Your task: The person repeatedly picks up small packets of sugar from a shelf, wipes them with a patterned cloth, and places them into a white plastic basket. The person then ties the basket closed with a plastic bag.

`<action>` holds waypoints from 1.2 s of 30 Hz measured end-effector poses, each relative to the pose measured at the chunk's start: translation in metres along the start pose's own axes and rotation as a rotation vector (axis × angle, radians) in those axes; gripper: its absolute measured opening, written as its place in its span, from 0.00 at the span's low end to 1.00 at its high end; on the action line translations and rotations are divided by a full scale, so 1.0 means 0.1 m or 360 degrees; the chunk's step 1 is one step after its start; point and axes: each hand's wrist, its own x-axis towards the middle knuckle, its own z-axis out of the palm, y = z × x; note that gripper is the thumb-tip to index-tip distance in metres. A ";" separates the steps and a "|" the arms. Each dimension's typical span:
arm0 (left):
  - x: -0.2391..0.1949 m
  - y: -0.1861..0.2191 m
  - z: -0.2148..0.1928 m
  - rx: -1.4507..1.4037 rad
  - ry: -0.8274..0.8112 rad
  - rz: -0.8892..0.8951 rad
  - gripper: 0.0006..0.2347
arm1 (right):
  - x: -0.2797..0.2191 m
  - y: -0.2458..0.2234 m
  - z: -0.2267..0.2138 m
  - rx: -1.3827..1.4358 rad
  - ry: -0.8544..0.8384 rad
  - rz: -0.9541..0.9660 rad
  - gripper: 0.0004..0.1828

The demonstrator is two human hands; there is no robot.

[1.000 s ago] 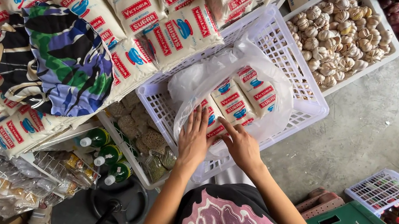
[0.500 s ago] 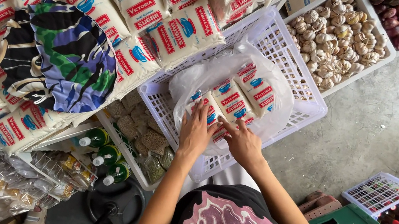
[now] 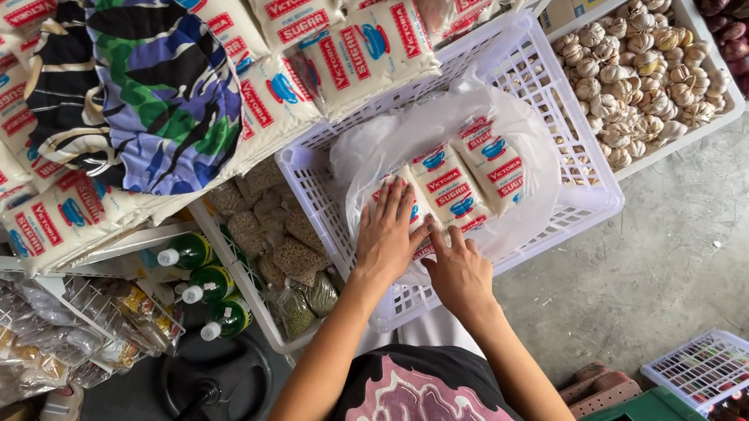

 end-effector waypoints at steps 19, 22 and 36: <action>-1.06 -1.15 -1.69 -0.0659 0.1186 -0.0497 0.09 | 0.13 -1.80 -0.84 0.0086 0.0677 -0.0818 0.24; -1.19 -1.46 -1.97 -0.0546 0.1376 -0.0583 0.09 | 0.46 -2.37 -0.87 0.0091 0.0716 -0.1062 0.25; -1.09 -2.79 -2.47 -0.0401 0.1609 -0.0395 0.17 | 1.50 -3.87 -0.49 -0.0145 0.1034 -0.1105 0.34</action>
